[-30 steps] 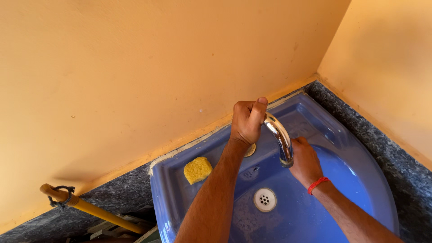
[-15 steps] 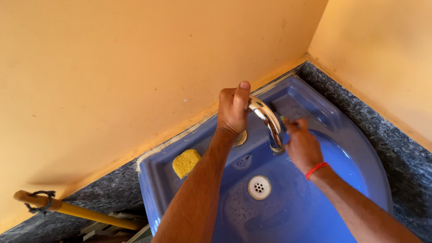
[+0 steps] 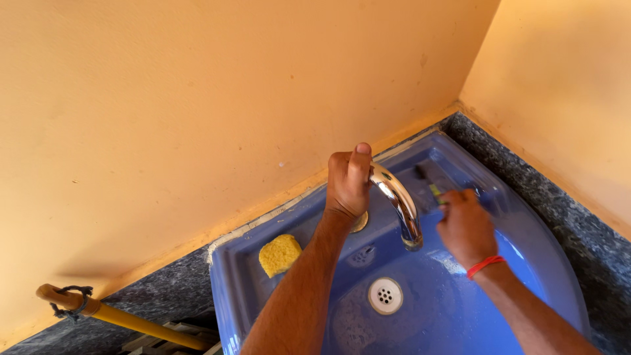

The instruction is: The person scrubs a blue sink using a toothbrush and a sponge. They clean the faucet, the sink basin, and the edges of the sink.

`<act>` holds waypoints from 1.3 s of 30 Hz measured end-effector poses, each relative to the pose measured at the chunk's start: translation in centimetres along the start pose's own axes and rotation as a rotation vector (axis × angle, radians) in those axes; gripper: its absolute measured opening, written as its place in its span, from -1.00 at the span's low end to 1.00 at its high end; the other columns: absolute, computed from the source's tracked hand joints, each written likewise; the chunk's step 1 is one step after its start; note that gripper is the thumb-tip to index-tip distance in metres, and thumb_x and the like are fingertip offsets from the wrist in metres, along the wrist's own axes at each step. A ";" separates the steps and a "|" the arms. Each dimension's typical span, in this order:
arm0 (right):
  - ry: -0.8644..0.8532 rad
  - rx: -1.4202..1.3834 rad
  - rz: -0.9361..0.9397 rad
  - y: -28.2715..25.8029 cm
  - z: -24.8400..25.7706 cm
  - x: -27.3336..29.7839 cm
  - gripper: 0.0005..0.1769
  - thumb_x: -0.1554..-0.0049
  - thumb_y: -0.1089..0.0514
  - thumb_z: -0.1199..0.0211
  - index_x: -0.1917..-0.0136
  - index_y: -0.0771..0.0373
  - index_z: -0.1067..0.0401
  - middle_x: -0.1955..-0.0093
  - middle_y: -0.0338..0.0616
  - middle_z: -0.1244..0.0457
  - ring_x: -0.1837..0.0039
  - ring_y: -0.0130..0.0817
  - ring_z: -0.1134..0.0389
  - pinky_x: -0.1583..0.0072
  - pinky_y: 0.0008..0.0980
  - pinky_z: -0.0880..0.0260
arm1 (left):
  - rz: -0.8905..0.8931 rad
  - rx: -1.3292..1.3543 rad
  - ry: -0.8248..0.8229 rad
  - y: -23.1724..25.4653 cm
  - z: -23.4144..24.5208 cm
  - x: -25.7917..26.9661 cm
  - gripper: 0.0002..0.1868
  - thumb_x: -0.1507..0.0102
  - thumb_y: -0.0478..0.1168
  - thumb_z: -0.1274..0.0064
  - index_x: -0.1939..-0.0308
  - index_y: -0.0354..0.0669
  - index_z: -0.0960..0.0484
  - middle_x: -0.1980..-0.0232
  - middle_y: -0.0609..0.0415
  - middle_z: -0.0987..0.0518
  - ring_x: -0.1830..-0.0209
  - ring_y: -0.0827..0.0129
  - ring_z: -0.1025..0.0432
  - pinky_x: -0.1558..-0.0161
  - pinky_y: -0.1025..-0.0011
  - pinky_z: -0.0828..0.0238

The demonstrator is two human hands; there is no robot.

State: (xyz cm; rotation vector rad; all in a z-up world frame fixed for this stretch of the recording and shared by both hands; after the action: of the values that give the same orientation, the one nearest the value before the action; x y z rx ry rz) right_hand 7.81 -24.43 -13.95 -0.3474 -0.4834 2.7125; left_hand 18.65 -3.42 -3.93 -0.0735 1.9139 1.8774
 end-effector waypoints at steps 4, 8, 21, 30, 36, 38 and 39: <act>0.099 -0.028 -0.078 2.8 0.9 -1.6 -0.81 -0.22 0.21 -0.19 -0.07 0.20 -0.56 -0.11 0.07 -0.31 0.01 0.15 -0.43 -0.07 0.03 -0.45 | -0.033 -0.024 0.017 0.3 0.1 0.0 -0.27 -0.37 0.27 0.28 0.67 -0.26 -0.23 0.70 0.08 -0.21 0.66 0.36 -0.12 0.54 0.25 -0.04; 0.033 -0.046 0.015 0.3 -1.2 -0.2 -0.81 -0.18 0.19 -0.19 -0.03 0.20 -0.55 -0.10 0.04 -0.32 0.03 0.16 -0.44 -0.07 0.03 -0.45 | -0.024 -0.022 0.035 0.1 0.1 0.0 -0.26 -0.36 0.27 0.27 0.68 -0.26 -0.22 0.69 0.09 -0.19 0.64 0.37 -0.10 0.54 0.25 -0.01; 0.078 -0.021 0.099 0.8 0.1 1.1 -0.79 -0.16 0.16 -0.22 -0.03 0.19 -0.59 -0.04 0.00 -0.33 0.09 0.10 -0.46 -0.02 -0.03 -0.48 | 0.008 0.055 0.045 -0.3 0.2 0.1 -0.28 -0.35 0.27 0.22 0.66 -0.24 -0.24 0.68 0.13 -0.23 0.63 0.42 -0.11 0.54 0.28 -0.02; 0.100 -0.141 0.044 2.0 0.2 2.4 -0.81 -0.11 0.13 -0.26 0.03 0.19 -0.61 0.00 0.01 -0.35 0.09 0.07 -0.46 0.01 -0.09 -0.51 | 0.026 0.048 0.049 -0.3 0.0 0.2 -0.26 -0.35 0.29 0.26 0.68 -0.25 -0.29 0.70 0.09 -0.28 0.66 0.38 -0.18 0.56 0.28 -0.10; 0.140 -0.116 -0.105 4.9 3.3 1.8 -0.82 -0.18 0.17 -0.26 -0.02 0.25 -0.59 -0.05 0.06 -0.33 0.13 0.10 -0.45 0.04 -0.05 -0.47 | 0.008 -0.014 0.053 0.0 0.2 0.2 -0.23 -0.35 0.32 0.30 0.68 -0.26 -0.28 0.71 0.08 -0.28 0.67 0.37 -0.18 0.56 0.28 -0.11; 0.114 -0.121 -0.047 4.2 2.5 2.2 -0.81 -0.15 0.14 -0.27 0.01 0.23 -0.59 -0.03 0.02 -0.33 0.14 0.06 -0.45 0.03 -0.07 -0.48 | 0.013 0.006 0.054 0.0 0.1 0.1 -0.23 -0.35 0.32 0.30 0.68 -0.26 -0.29 0.71 0.08 -0.28 0.68 0.37 -0.18 0.56 0.28 -0.10; 0.100 -0.124 -0.018 3.7 2.2 2.5 -0.81 -0.14 0.12 -0.27 0.02 0.22 -0.59 -0.02 0.00 -0.33 0.15 0.04 -0.45 0.03 -0.09 -0.48 | 0.016 0.015 0.054 -0.1 0.1 0.2 -0.24 -0.34 0.32 0.30 0.68 -0.26 -0.29 0.71 0.08 -0.28 0.68 0.37 -0.18 0.56 0.28 -0.10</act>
State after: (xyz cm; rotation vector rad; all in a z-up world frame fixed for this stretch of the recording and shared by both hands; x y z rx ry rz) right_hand 3.79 -27.35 -13.81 -0.5068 -0.6242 2.6392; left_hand 18.55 -3.28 -4.05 -0.1060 1.9699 1.8894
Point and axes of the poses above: each hand's wrist, its own x-axis away from the middle knuckle, its own z-axis out of the back of the hand, y = z × x, the point moved 9 cm from there along -x, towards the middle knuckle
